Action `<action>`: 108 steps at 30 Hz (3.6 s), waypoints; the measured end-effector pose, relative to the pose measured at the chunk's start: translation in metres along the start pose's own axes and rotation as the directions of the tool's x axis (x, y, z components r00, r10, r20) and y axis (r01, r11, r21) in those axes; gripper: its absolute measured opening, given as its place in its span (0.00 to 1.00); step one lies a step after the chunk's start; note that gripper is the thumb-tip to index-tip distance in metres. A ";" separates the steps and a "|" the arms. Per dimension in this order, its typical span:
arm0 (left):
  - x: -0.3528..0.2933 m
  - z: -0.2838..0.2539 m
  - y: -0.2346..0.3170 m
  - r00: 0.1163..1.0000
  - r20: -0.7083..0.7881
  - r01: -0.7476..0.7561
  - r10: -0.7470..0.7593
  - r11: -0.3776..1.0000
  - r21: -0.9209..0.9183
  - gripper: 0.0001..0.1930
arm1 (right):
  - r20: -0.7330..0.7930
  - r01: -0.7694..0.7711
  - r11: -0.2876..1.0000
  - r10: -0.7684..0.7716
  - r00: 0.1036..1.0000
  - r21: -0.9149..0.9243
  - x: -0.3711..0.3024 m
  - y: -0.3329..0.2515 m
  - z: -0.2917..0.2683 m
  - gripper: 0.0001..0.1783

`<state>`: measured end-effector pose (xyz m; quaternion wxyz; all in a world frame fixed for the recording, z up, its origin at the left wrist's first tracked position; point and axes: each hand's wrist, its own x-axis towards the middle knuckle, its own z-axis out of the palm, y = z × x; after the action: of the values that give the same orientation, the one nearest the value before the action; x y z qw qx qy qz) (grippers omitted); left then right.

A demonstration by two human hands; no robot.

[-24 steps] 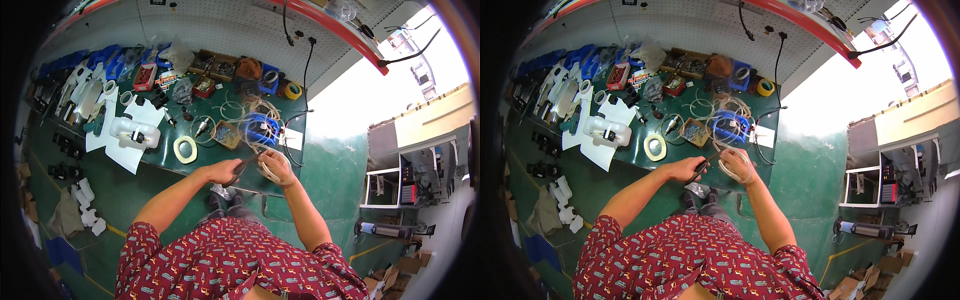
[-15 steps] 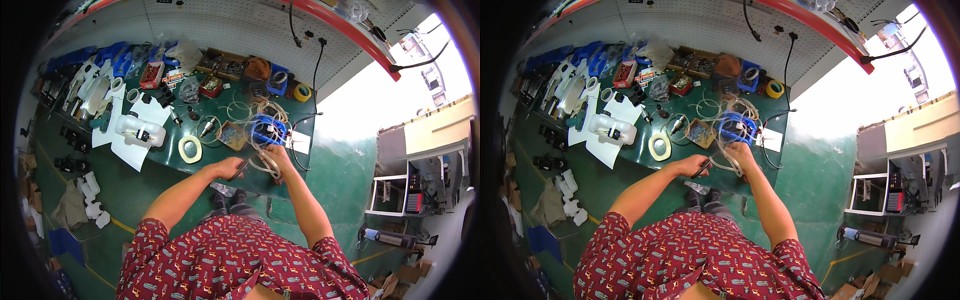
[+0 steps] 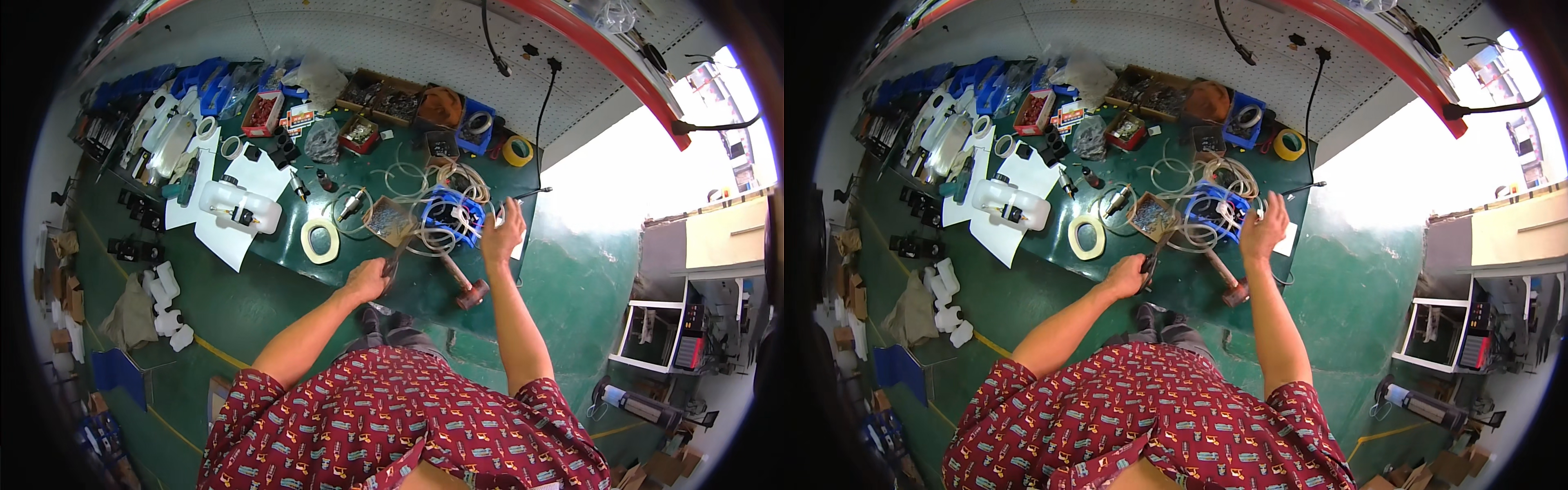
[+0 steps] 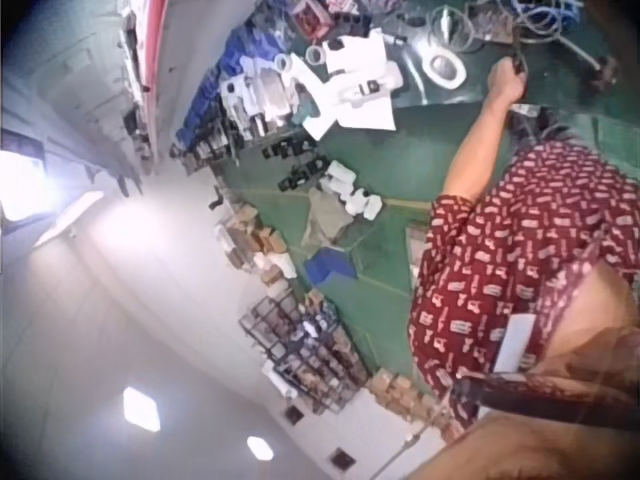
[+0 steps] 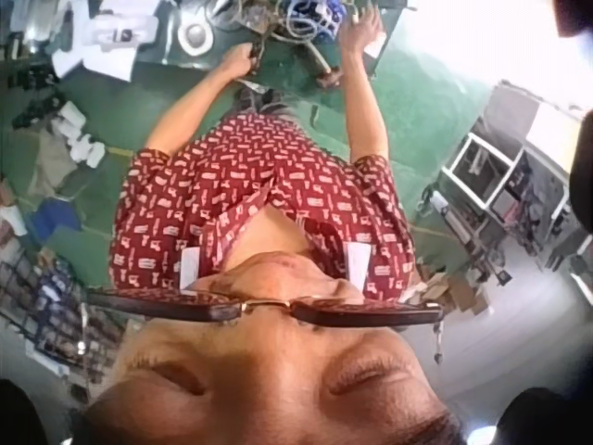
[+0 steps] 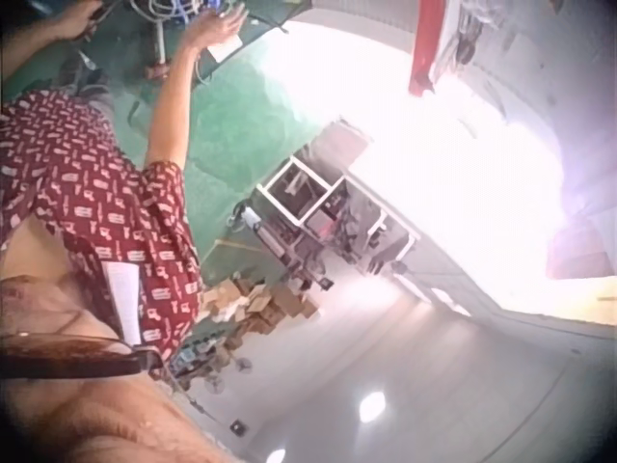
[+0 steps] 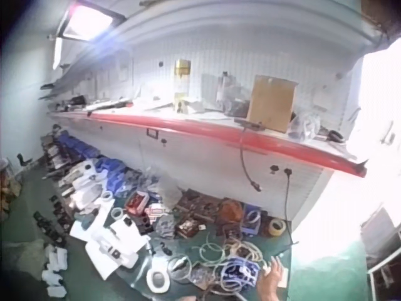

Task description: The person assembles a white plastic component by inserting a black cylindrical part, applying tape, and securing it with a screwdriver. They handle multiple white plastic pieces, a roll of tape, and a screwdriver on a cluttered workbench.

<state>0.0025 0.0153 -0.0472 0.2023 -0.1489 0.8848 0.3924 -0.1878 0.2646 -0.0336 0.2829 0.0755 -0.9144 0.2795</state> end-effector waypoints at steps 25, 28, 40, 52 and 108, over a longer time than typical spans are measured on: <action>0.034 0.032 -0.031 0.989 -0.035 -0.128 0.147 0.938 0.323 0.24 | 0.874 -0.825 0.389 0.091 0.478 0.410 -0.042 -0.030 -0.032 0.13; 0.039 0.038 -0.056 0.959 -0.007 -0.260 0.284 0.886 0.384 0.23 | 0.902 -0.872 0.309 0.085 0.422 0.379 -0.046 -0.036 -0.036 0.13; -0.015 -0.012 0.046 0.990 0.103 0.062 0.095 0.363 -0.930 0.17 | 0.760 -0.574 0.612 -0.067 0.647 0.543 -0.085 -0.044 -0.018 0.13; 0.006 -0.076 -0.045 0.897 0.247 -0.069 0.366 0.669 -0.740 0.14 | 0.733 -0.309 0.729 -0.373 0.569 0.611 -0.061 -0.153 -0.005 0.27; -0.002 -0.222 -0.041 0.803 -0.105 -0.595 0.586 0.779 -0.197 0.21 | 0.833 -0.838 -0.034 0.133 0.537 0.545 -0.084 -0.224 0.000 0.10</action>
<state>-0.0318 -0.1783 0.0629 0.0347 0.1068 0.8414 0.5287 -0.0524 0.0767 0.0244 -0.2394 -0.0508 -0.5188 0.8191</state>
